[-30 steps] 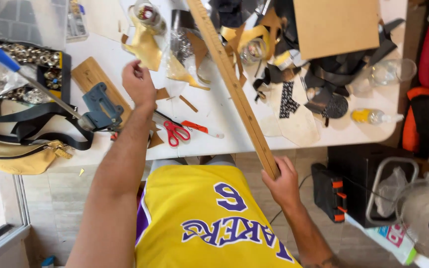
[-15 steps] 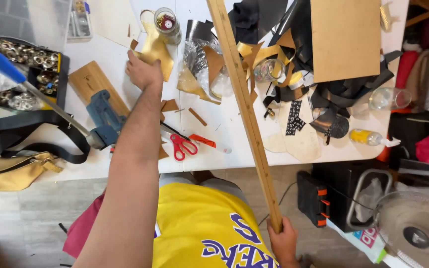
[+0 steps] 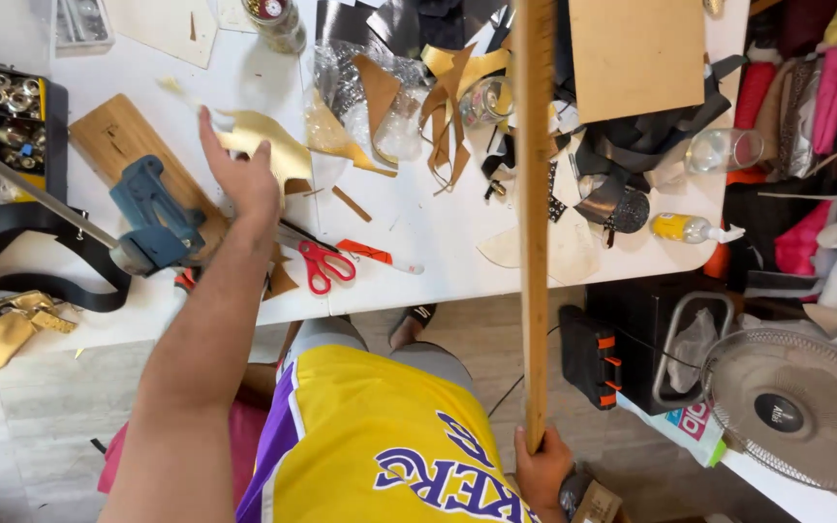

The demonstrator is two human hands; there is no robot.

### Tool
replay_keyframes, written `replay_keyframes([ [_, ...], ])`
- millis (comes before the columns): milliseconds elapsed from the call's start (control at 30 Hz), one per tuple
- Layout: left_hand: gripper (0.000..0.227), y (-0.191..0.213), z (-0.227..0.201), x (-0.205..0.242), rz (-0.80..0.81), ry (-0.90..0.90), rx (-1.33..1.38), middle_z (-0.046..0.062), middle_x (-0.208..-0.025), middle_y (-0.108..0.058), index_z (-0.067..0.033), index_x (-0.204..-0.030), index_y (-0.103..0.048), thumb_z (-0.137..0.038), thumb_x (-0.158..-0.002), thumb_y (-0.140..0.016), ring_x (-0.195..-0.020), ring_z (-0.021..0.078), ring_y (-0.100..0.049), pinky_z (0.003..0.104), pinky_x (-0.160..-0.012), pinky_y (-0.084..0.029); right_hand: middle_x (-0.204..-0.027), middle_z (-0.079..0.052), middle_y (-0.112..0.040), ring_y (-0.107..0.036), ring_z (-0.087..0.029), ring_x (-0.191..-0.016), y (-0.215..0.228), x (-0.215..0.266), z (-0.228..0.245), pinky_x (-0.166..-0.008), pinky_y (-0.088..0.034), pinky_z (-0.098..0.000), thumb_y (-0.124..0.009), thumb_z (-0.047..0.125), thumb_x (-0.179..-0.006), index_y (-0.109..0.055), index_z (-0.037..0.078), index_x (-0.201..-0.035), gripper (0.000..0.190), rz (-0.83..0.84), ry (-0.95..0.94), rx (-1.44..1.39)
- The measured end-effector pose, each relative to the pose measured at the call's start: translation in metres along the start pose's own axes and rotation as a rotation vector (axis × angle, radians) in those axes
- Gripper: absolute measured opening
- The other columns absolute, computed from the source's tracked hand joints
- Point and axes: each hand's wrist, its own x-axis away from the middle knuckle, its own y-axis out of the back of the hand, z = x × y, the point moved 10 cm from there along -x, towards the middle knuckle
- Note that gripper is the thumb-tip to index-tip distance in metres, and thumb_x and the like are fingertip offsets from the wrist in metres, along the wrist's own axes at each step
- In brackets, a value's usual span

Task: Attaching a strap to a fanny pack and then measuring and marking leather pieces on a workbench.

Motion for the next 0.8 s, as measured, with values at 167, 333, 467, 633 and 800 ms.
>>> replay_keyframes([
  [167,0.048,-0.008,-0.010,0.130,0.092,0.127,-0.132,0.007,-0.131,-0.068,-0.0116,-0.130,-0.067,0.002,-0.084,-0.069,-0.124,0.0185,-0.060,0.031,-0.106,-0.046,-0.059,-0.008,-0.041,-0.040,-0.021,-0.057,0.003,-0.014,-0.075,-0.056,-0.036,-0.0428,-0.080,0.025,-0.081,-0.046,0.008,-0.071,0.040,0.010,-0.052,-0.028],
  [333,0.055,-0.073,0.030,0.273,0.298,0.304,0.083,0.010,-0.135,-0.068,-0.0045,-0.139,-0.060,-0.007,-0.084,-0.067,-0.053,0.0015,-0.042,0.021,-0.054,-0.044,-0.060,-0.008,-0.039,-0.036,-0.018,-0.060,0.014,-0.031,-0.160,-0.056,-0.035,-0.0416,-0.080,0.022,-0.081,-0.039,0.008,-0.070,0.045,0.069,-0.052,-0.039],
  [467,0.054,-0.129,0.010,0.323,0.307,0.264,0.181,-0.009,-0.054,-0.033,-0.0029,-0.143,-0.059,-0.003,-0.090,-0.065,-0.057,0.0053,-0.030,0.021,-0.060,-0.037,-0.063,-0.008,-0.045,-0.042,-0.017,-0.063,0.026,-0.046,-0.198,-0.058,-0.037,-0.0406,-0.077,0.020,-0.086,-0.044,0.007,-0.071,0.039,0.179,-0.155,-0.063],
  [633,0.078,-0.156,0.076,0.349,0.340,-0.041,-0.173,0.015,-0.141,-0.053,-0.0051,-0.156,-0.035,-0.019,-0.089,-0.073,-0.101,0.0216,-0.074,0.034,-0.094,-0.059,-0.061,-0.006,-0.045,-0.041,-0.017,-0.062,0.046,-0.065,-0.233,-0.057,-0.038,-0.0389,-0.080,0.022,-0.083,-0.047,0.007,-0.071,0.038,0.130,-0.006,0.012],
  [800,0.072,-0.126,0.064,0.350,0.408,-0.549,-0.888,0.024,-0.148,-0.047,-0.0088,-0.151,-0.048,-0.020,-0.087,-0.078,-0.133,0.0437,-0.046,0.055,-0.110,-0.043,-0.071,-0.009,-0.063,-0.062,-0.020,-0.070,0.055,-0.058,-0.234,-0.064,-0.053,-0.0376,-0.082,0.026,-0.085,-0.060,0.006,-0.081,0.030,0.192,-0.026,0.058],
])
